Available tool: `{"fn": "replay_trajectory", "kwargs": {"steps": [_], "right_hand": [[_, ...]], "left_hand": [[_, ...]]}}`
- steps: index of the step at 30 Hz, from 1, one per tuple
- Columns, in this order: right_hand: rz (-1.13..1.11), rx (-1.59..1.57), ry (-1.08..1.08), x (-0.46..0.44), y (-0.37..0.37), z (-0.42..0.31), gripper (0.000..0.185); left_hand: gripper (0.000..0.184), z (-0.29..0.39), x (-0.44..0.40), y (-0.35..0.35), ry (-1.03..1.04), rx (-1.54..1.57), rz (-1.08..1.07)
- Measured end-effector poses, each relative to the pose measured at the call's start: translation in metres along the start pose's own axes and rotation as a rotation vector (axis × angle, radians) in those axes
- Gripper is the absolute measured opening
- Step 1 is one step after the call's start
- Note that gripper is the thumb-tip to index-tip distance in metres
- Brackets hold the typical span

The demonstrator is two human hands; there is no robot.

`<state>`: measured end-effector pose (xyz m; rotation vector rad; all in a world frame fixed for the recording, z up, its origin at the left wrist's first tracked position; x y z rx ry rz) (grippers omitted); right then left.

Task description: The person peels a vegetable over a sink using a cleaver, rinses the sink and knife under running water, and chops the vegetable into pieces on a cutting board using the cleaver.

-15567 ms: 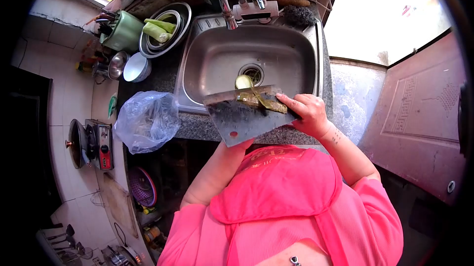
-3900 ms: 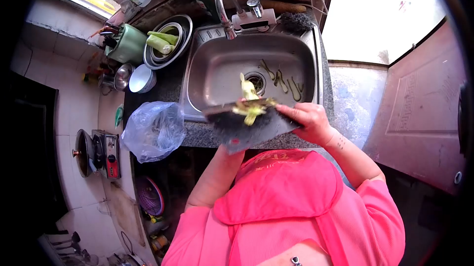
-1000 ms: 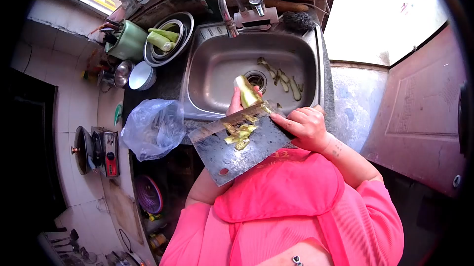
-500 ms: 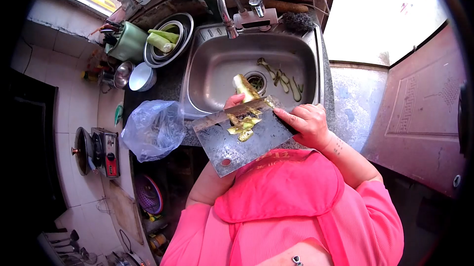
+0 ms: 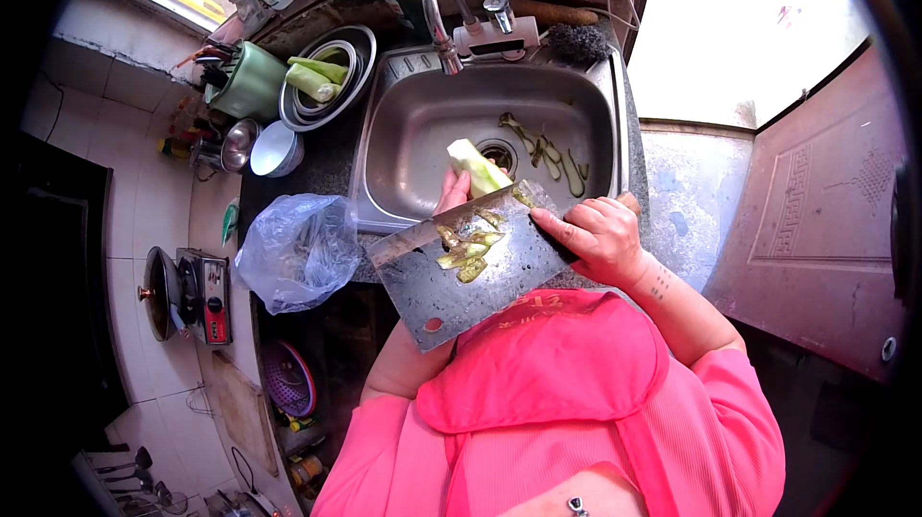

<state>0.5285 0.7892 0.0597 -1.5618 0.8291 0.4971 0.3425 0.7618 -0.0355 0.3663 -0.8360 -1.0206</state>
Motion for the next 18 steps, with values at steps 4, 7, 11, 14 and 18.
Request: {"fn": "replay_trajectory", "kwargs": {"steps": [4,7,11,14,18], "right_hand": [[-0.002,-0.010,-0.003,0.002,0.002,0.001,0.045],[-0.019,-0.012,0.002,0.005,0.005,0.005,0.046],[-0.075,0.003,0.022,0.002,-0.002,0.010,0.049],[-0.074,-0.021,-0.026,0.004,-0.004,0.006,0.047],[-0.086,-0.012,-0.020,0.004,-0.004,0.005,0.048]], "left_hand": [[0.039,0.005,0.006,0.000,0.052,-0.088,-0.101],[0.043,0.001,0.008,0.006,0.170,0.005,-0.160],[0.040,0.001,0.011,0.009,0.164,-0.045,-0.082],[0.039,0.002,0.012,0.010,0.178,-0.057,-0.069],[0.042,0.003,0.010,0.008,0.209,-0.068,-0.092]]}}
Point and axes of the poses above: each hand's wrist, its own x-axis away from the middle knuckle, its own y-axis out of the palm, z = x × y, the point moved 6 cm from there along -x, towards the middle knuckle, and after that the axes turned 4 degrees about -y, right-handed, at the moved point
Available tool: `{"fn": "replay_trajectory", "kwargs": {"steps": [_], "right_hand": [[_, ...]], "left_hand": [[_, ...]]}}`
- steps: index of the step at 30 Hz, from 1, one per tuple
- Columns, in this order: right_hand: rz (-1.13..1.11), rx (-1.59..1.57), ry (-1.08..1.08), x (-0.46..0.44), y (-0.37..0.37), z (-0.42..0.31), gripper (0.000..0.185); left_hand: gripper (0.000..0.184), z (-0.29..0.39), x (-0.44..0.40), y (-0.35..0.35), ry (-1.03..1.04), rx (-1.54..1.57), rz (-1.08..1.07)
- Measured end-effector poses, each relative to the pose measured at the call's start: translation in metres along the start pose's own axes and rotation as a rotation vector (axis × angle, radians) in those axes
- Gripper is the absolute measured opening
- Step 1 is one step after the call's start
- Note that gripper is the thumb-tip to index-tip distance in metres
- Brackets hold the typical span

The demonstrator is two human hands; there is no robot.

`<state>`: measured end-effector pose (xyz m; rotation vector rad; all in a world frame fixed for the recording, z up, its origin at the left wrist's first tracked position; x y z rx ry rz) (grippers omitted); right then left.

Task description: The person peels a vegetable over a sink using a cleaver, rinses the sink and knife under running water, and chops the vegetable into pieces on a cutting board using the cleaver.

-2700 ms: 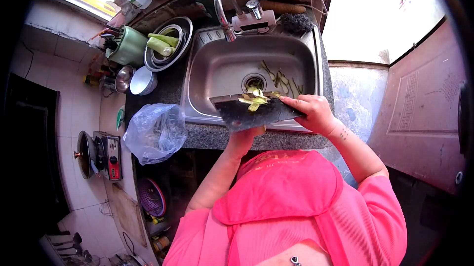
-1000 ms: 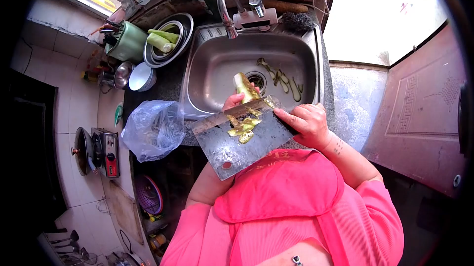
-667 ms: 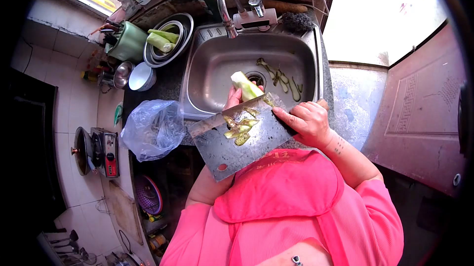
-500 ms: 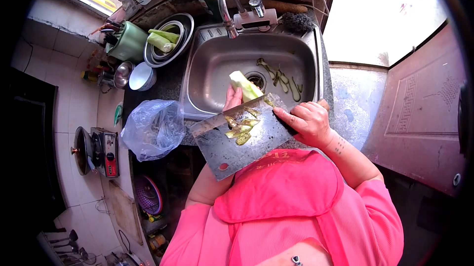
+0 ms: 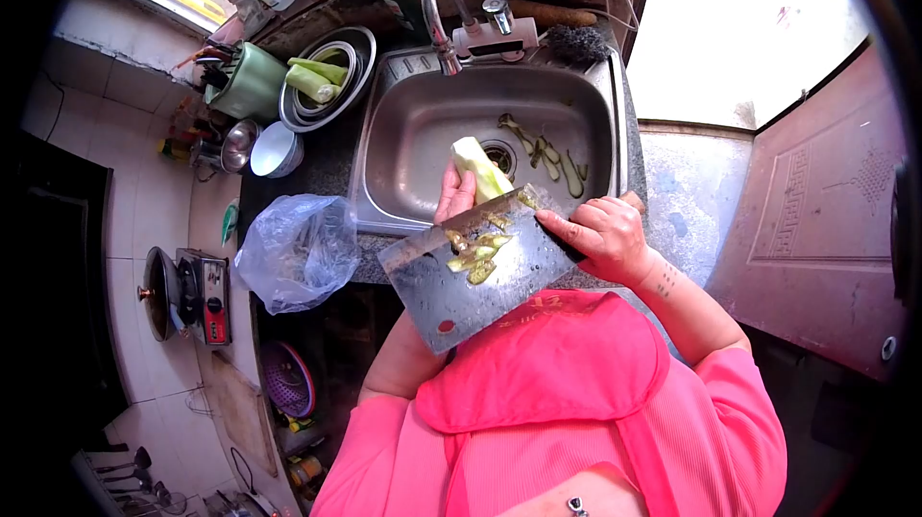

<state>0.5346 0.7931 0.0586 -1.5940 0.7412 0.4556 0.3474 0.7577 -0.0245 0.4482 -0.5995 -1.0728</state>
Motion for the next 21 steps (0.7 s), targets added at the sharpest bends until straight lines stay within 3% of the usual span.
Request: {"fn": "replay_trajectory", "kwargs": {"steps": [7,13,14,16,17,18,21], "right_hand": [[-0.033,0.033,0.013,0.008,0.006,0.009,0.052],[-0.010,0.058,0.086,0.015,0.013,0.028,0.053],[-0.016,0.061,0.109,0.015,0.014,0.030,0.054],[-0.029,0.069,0.157,0.015,0.017,0.035,0.056],[-0.068,0.083,0.222,0.019,0.021,0.045,0.059],[-0.076,0.048,0.316,0.023,0.021,0.052,0.059],[-0.061,-0.177,0.559,0.030,0.025,0.065,0.052]], "left_hand": [[0.047,0.004,0.013,0.019,-0.034,0.076,-0.003],[0.043,-0.002,0.010,0.013,0.019,0.153,-0.218],[0.039,-0.027,-0.001,-0.010,-0.142,0.392,-0.183],[0.037,-0.009,0.018,0.016,-0.121,0.285,-0.028],[0.036,-0.001,0.026,0.023,-0.108,0.230,0.049],[0.043,-0.006,0.021,0.015,-0.146,0.287,-0.261],[0.037,-0.003,0.010,0.006,-0.145,0.264,-0.092]]}}
Point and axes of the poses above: each hand's wrist, its own x-axis away from the middle knuckle, its own y-axis out of the palm, z = x × y, the point moved 6 cm from there along -x, towards the middle knuckle, and after that the axes turned 4 degrees about -y, right-handed, at the moved point
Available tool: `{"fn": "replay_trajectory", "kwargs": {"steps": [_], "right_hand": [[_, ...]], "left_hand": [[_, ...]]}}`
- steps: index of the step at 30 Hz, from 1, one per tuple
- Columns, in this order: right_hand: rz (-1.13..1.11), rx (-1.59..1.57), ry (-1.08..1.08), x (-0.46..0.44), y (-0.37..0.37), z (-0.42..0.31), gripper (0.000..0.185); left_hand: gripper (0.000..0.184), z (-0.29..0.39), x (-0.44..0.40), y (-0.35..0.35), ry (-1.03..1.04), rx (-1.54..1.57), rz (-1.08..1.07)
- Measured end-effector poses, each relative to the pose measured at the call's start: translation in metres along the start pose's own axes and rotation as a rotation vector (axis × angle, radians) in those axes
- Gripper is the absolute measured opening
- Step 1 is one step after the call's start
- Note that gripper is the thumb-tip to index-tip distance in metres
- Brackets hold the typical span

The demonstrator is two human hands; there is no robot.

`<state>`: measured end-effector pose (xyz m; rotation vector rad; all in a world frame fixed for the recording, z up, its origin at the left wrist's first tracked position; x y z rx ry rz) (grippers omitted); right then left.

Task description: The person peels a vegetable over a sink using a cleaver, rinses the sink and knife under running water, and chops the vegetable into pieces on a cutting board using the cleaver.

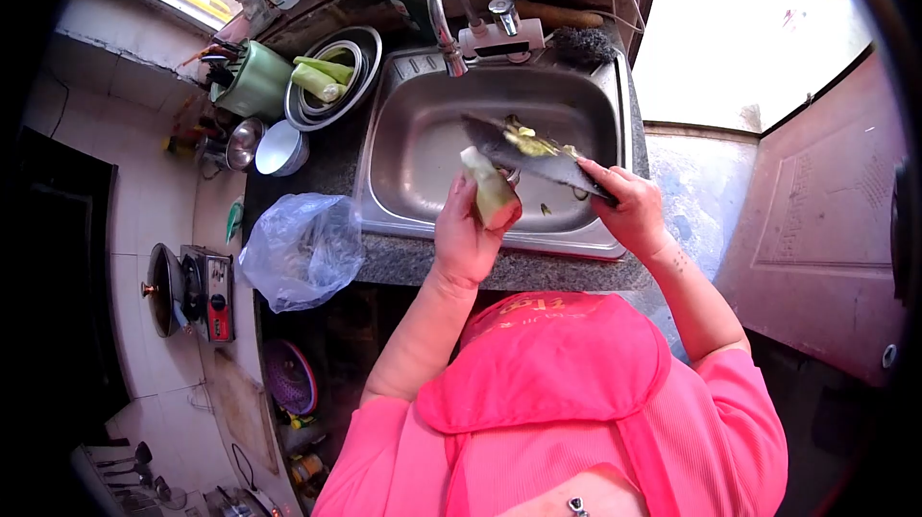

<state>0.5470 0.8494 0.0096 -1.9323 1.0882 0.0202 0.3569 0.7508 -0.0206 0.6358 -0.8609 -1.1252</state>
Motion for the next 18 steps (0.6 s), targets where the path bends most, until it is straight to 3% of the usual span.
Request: {"fn": "replay_trajectory", "kwargs": {"steps": [3,6,8,10,12,14,18], "right_hand": [[0.006,-0.309,0.115,0.010,0.004,-0.002,0.047],[0.051,-0.186,-0.176,0.009,-0.007,-0.037,0.055],[0.097,-0.046,-0.390,0.012,-0.008,-0.056,0.055],[0.088,0.068,-0.467,0.010,-0.016,-0.080,0.051],[0.125,0.099,-0.511,0.009,-0.015,-0.084,0.045],[0.129,0.127,-0.526,0.011,-0.008,-0.083,0.044],[0.149,0.115,-0.554,0.012,-0.005,-0.082,0.050]], "left_hand": [[0.028,0.000,0.000,0.015,-0.101,0.156,-0.023],[0.031,0.002,-0.004,0.021,0.088,0.017,-0.093],[0.036,-0.021,-0.052,-0.071,-0.250,0.047,-0.219],[0.039,-0.009,-0.024,-0.033,-0.326,0.152,0.055],[0.043,-0.007,-0.026,-0.037,-0.127,-0.071,0.149],[0.045,-0.009,-0.027,-0.038,-0.101,-0.071,0.162],[0.055,-0.008,-0.006,-0.001,-0.280,0.104,0.082]]}}
Point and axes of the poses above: each hand's wrist, its own x-axis away from the middle knuckle, its own y-axis out of the palm, z = x × y, the point moved 6 cm from there along -x, towards the middle knuckle, and after that the axes turned 4 degrees about -y, right-handed, at the moved point
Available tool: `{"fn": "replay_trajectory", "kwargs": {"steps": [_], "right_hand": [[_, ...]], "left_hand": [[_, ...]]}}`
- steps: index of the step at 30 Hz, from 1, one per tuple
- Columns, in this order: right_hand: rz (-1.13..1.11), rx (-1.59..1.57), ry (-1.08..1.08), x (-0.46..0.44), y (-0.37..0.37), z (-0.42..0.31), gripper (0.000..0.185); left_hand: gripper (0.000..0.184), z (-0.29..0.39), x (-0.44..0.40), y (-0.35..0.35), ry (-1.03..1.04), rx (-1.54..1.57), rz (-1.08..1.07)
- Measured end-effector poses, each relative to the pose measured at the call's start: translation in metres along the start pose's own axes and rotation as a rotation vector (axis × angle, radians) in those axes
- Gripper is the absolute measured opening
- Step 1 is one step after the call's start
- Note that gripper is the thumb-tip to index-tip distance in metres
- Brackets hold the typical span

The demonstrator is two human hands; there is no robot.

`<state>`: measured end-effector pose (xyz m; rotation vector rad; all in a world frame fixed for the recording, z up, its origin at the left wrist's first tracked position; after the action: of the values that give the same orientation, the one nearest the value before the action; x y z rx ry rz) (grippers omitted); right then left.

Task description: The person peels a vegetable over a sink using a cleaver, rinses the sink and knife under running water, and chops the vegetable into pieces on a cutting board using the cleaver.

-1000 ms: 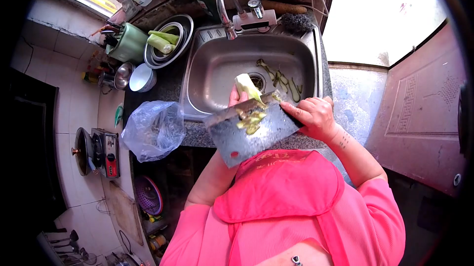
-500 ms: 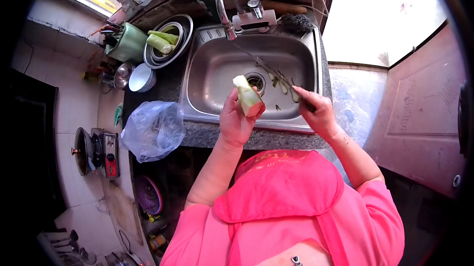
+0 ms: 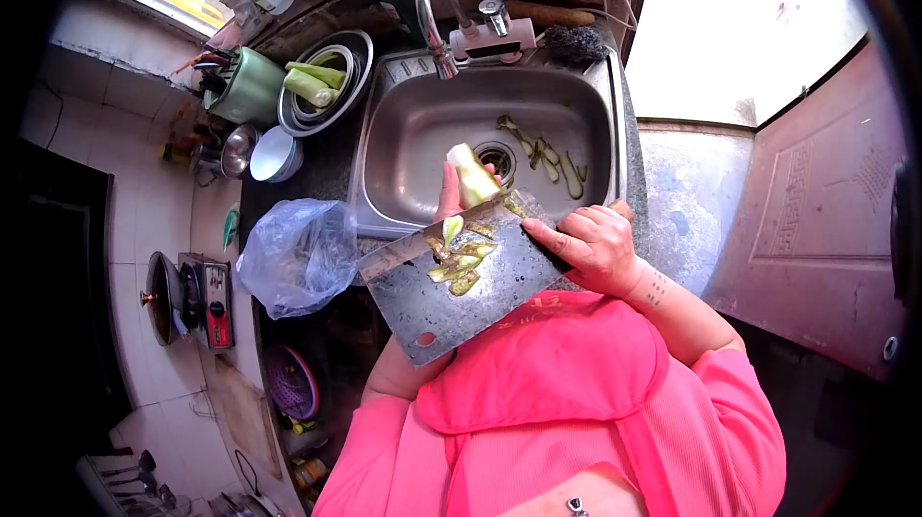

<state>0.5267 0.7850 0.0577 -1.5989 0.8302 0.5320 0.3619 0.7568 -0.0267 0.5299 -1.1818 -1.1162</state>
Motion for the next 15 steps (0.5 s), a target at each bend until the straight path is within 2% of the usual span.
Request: {"fn": "replay_trajectory", "kwargs": {"steps": [2,5,8,11,14,15], "right_hand": [[0.006,-0.028,0.012,0.000,-0.001,0.000,0.051],[0.000,-0.036,0.019,0.000,0.001,0.000,0.053],[-0.005,-0.053,0.024,0.000,0.000,0.001,0.054],[-0.021,-0.081,0.030,0.003,0.003,0.004,0.055],[-0.035,-0.080,0.048,0.005,0.003,0.008,0.055],[-0.037,-0.076,0.054,0.005,0.003,0.010,0.056]], "left_hand": [[0.059,-0.003,0.013,0.017,-0.053,-0.018,0.019],[0.066,-0.006,0.007,0.002,-0.194,-0.048,0.020],[0.065,-0.003,0.004,-0.002,-0.129,-0.068,0.026],[0.064,0.001,0.000,-0.010,-0.063,-0.119,0.217],[0.062,-0.001,-0.004,-0.015,-0.172,-0.062,-0.173],[0.061,-0.002,-0.003,-0.012,-0.116,-0.046,-0.224]]}}
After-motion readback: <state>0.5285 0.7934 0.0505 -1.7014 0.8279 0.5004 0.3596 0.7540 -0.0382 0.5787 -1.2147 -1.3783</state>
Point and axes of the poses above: each hand's wrist, its own x-axis away from the middle knuckle, its own y-axis out of the palm, z = x × y, the point moved 6 cm from there along -x, towards the middle knuckle, and after that the axes turned 4 degrees about -y, right-handed, at the moved point
